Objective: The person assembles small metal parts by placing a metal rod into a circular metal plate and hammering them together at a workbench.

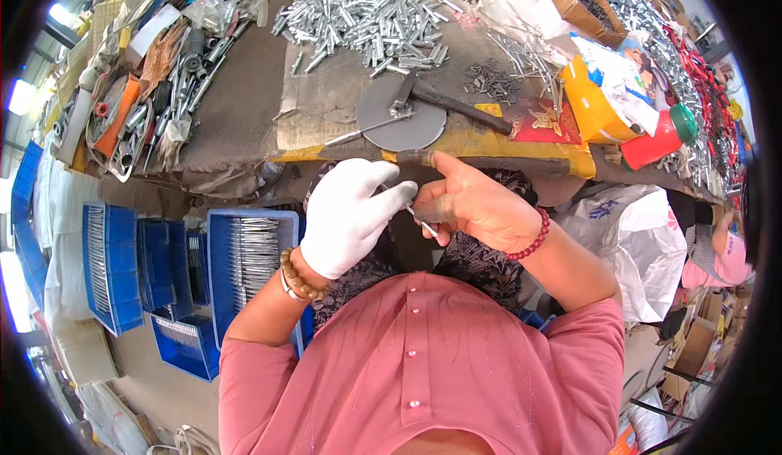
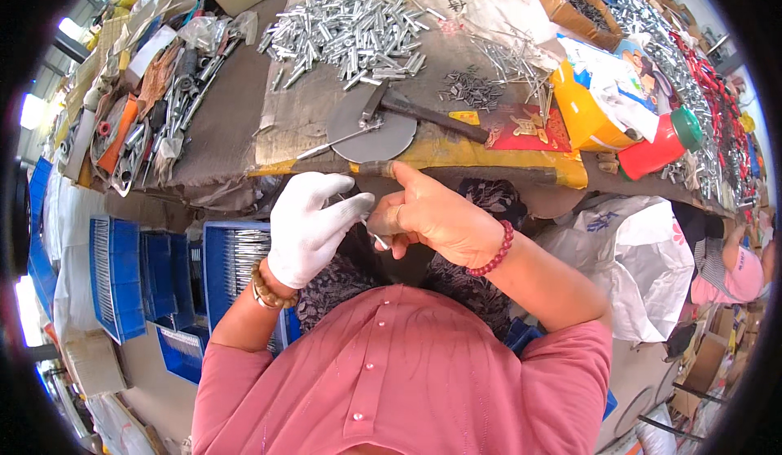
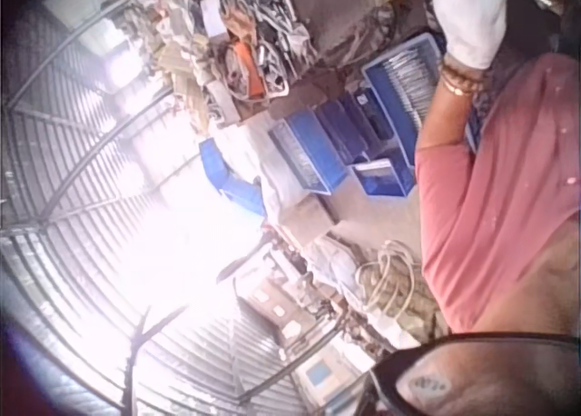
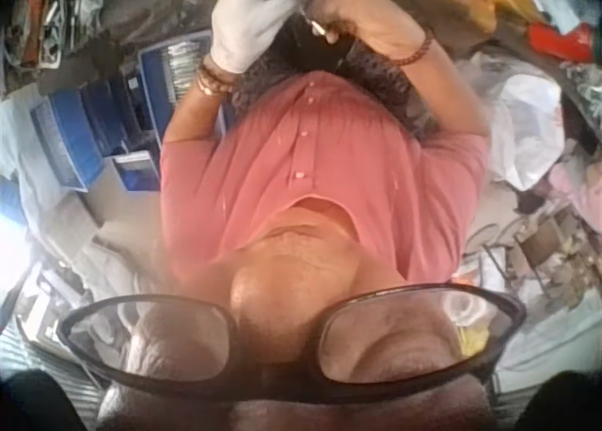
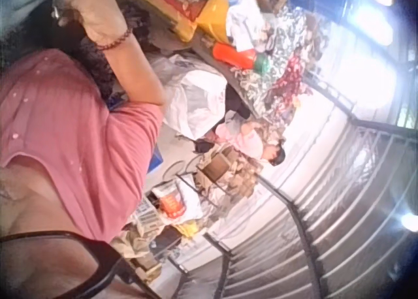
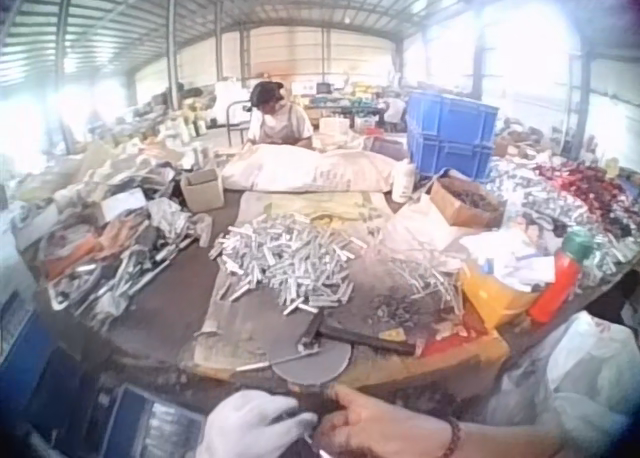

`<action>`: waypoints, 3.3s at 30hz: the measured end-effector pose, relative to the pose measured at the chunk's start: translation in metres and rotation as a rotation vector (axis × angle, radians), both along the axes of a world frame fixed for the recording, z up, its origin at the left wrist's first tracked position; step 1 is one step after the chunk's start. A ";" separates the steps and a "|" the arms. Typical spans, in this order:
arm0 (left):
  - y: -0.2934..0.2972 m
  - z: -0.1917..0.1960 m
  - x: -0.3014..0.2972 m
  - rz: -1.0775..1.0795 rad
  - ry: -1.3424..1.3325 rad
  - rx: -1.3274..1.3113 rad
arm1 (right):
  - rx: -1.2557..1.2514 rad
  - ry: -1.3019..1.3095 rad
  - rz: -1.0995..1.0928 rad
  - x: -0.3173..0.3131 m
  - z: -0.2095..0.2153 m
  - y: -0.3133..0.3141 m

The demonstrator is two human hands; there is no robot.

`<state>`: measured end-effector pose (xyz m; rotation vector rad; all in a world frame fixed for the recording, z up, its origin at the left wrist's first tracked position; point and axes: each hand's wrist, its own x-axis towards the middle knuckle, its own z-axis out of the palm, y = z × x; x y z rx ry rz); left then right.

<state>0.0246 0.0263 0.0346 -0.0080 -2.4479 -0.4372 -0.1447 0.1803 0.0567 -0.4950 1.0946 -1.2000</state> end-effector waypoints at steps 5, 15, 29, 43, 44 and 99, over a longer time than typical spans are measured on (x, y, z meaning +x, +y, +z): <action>-0.016 -0.002 0.009 0.045 0.017 0.055 | 0.016 0.074 0.043 -0.002 0.009 -0.003; -0.069 -0.042 -0.033 0.344 0.312 0.622 | -0.240 1.916 -0.300 -0.070 -0.034 -0.034; -0.060 -0.052 -0.033 0.370 0.208 0.481 | -0.201 1.414 -0.440 -0.070 -0.032 -0.018; -0.051 -0.043 -0.030 0.457 0.230 0.627 | -0.061 0.914 -0.359 -0.029 -0.025 0.006; -0.050 -0.043 -0.031 0.440 0.232 0.634 | -0.062 0.914 -0.365 -0.029 -0.026 0.008; -0.053 -0.060 -0.036 0.438 0.226 0.496 | -0.651 1.545 -0.327 -0.012 0.053 -0.043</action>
